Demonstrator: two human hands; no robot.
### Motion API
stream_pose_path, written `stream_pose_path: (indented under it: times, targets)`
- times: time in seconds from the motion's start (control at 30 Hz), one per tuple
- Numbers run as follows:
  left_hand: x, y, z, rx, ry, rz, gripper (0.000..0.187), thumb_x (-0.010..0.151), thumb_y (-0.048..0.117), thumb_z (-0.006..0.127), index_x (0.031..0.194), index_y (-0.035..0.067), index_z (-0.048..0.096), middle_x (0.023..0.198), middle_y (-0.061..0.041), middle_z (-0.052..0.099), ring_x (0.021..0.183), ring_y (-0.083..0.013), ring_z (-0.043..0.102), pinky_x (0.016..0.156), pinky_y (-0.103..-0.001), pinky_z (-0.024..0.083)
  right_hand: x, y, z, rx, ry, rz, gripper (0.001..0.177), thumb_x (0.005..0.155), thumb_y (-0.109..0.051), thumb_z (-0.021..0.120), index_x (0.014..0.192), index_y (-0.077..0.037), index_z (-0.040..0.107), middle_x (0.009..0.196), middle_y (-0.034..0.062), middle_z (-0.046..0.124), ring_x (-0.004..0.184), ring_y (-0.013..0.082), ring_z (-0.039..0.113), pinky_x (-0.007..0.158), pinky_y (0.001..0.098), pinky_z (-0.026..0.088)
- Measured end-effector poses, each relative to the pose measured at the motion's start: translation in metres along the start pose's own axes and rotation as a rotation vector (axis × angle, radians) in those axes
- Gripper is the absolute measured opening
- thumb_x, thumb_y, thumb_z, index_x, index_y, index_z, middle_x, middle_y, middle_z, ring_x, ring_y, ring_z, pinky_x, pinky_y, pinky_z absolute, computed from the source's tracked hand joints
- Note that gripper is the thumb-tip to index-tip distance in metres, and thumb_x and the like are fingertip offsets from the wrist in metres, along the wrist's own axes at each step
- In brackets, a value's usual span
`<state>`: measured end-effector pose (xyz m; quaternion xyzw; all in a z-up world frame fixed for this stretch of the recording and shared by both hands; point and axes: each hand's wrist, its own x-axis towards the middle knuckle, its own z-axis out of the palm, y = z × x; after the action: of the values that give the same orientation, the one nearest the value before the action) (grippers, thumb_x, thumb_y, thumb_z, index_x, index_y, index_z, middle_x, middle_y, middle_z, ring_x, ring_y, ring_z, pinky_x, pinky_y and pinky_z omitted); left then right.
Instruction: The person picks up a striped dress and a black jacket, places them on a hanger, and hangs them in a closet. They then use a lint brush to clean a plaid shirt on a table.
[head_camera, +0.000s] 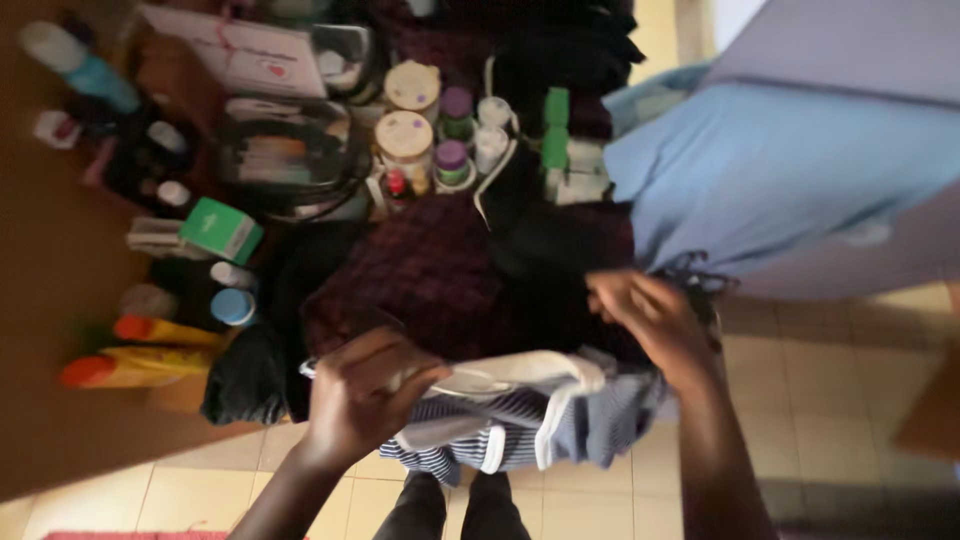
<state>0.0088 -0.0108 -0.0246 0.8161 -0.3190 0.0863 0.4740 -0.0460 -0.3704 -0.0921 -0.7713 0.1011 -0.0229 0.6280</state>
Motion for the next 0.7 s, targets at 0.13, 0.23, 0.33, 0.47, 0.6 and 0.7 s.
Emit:
stream_pose_path:
  times: [0.13, 0.23, 0.33, 0.47, 0.6, 0.7]
  targets:
    - [-0.008, 0.001, -0.001, 0.113, 0.066, 0.012, 0.014, 0.072, 0.013, 0.086, 0.082, 0.009, 0.078, 0.078, -0.006, 0.072, 0.063, -0.0188, 0.072, 0.053, -0.029, 0.055, 0.101, 0.041, 0.025, -0.521, 0.028, -0.256, 0.066, 0.078, -0.049, 0.082, 0.124, -0.004, 0.070, 0.113, 0.0150, 0.072, 0.105, 0.0277, 0.067, 0.092, 0.0379, 0.052]
    - [-0.012, 0.000, 0.004, 0.150, 0.114, -0.019, 0.015, 0.073, 0.015, 0.087, 0.079, 0.008, 0.076, 0.076, -0.005, 0.072, 0.062, -0.0189, 0.071, 0.054, -0.030, 0.054, 0.129, 0.090, 0.049, -0.963, 0.108, -0.542, 0.076, 0.059, -0.054, 0.092, 0.111, -0.002, 0.071, 0.131, 0.0287, 0.065, 0.114, 0.0446, 0.062, 0.092, 0.0480, 0.049]
    - [-0.010, -0.005, 0.008, 0.221, 0.150, -0.025, 0.017, 0.073, 0.019, 0.088, 0.076, 0.008, 0.075, 0.072, -0.006, 0.070, 0.060, -0.0203, 0.069, 0.054, -0.032, 0.053, 0.142, 0.145, 0.048, -0.820, 0.131, -0.222, 0.064, 0.067, -0.044, 0.085, 0.116, -0.006, 0.070, 0.128, 0.0240, 0.068, 0.117, 0.0388, 0.065, 0.097, 0.0441, 0.051]
    - [0.000, -0.023, 0.019, 0.229, 0.139, -0.015, 0.014, 0.079, 0.022, 0.085, 0.078, 0.011, 0.077, 0.075, -0.005, 0.072, 0.064, -0.0212, 0.070, 0.058, -0.033, 0.054, 0.140, 0.214, -0.050, -0.527, 0.256, -0.125, 0.051, 0.087, -0.029, 0.075, 0.126, 0.001, 0.061, 0.124, 0.0247, 0.065, 0.114, 0.0369, 0.062, 0.098, 0.0434, 0.048]
    - [0.027, -0.057, 0.037, 0.219, 0.142, 0.082, 0.006, 0.086, 0.018, 0.080, 0.089, 0.014, 0.079, 0.086, -0.006, 0.074, 0.076, -0.0252, 0.072, 0.065, -0.036, 0.056, 0.051, 0.255, -0.185, -0.281, 0.446, 0.130, 0.037, 0.110, -0.008, 0.050, 0.141, 0.003, 0.066, 0.097, 0.0404, 0.053, 0.076, 0.0583, 0.037, 0.074, 0.0686, 0.034]
    - [0.055, -0.089, 0.063, 0.167, 0.159, 0.079, 0.006, 0.088, 0.020, 0.077, 0.089, 0.015, 0.079, 0.087, -0.007, 0.073, 0.077, -0.0262, 0.071, 0.066, -0.038, 0.056, -0.011, 0.219, -0.272, -0.121, 0.532, -0.355, 0.036, 0.103, -0.023, 0.059, 0.131, -0.001, 0.063, 0.124, 0.0131, 0.067, 0.110, 0.0235, 0.062, 0.106, 0.0423, 0.051]
